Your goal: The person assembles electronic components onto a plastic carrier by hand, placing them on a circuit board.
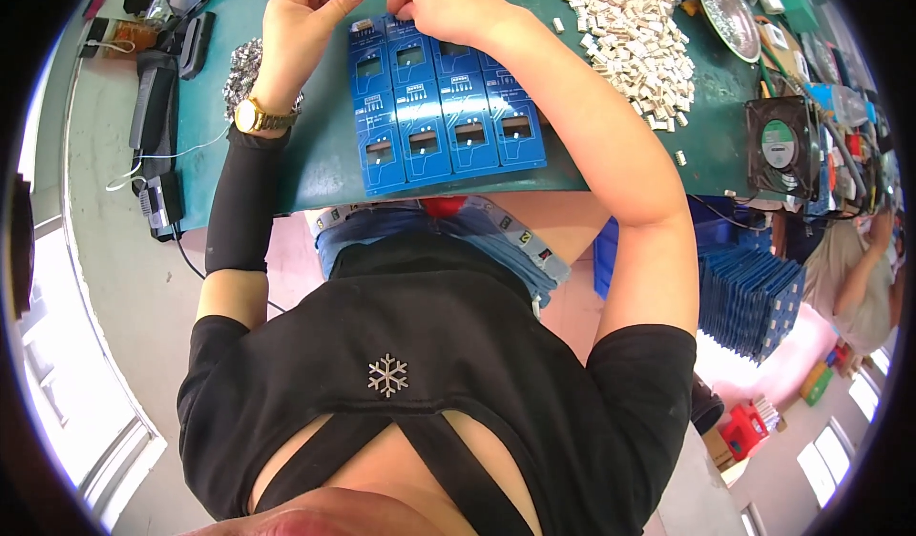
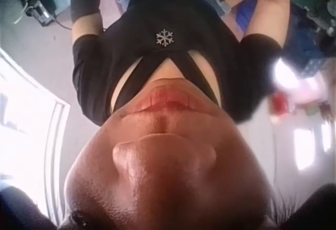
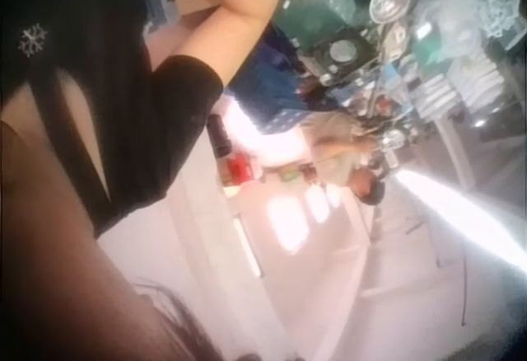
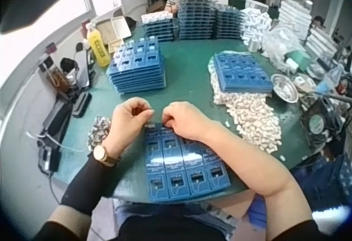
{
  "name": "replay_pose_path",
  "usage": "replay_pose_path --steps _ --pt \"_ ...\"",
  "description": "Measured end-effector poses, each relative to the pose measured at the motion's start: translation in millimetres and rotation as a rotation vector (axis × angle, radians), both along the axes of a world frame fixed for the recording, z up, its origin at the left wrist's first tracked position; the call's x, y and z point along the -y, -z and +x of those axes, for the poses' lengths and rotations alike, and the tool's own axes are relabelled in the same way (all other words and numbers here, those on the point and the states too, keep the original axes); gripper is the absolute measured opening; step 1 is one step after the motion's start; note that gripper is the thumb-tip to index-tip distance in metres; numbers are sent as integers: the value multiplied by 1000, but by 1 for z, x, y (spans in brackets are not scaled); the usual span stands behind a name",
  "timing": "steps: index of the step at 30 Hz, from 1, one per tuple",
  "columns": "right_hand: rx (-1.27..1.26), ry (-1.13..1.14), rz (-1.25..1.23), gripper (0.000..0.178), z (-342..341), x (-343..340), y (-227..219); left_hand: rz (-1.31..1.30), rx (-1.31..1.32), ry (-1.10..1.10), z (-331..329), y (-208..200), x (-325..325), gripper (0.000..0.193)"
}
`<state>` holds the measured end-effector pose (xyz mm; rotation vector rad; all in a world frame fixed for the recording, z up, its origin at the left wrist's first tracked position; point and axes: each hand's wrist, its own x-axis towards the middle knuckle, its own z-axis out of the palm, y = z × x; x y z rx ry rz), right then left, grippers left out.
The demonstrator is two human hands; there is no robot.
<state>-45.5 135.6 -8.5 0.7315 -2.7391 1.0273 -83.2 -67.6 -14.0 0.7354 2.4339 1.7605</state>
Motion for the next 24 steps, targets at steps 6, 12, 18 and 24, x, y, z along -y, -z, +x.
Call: replay_pose_path --steps 6,12,18,24 --pt "51 80 84 14 17 -30 -60 -208 -101 -82 10 1 4 15" --pt "344 389 618 12 54 -53 -81 -290 -352 -25 13 1 -4 15" --pt "182 405 439 22 59 -94 -33 -406 -324 72 14 5 -5 13" --pt "365 470 286 20 49 -91 -26 -460 -416 75 14 7 -3 15"
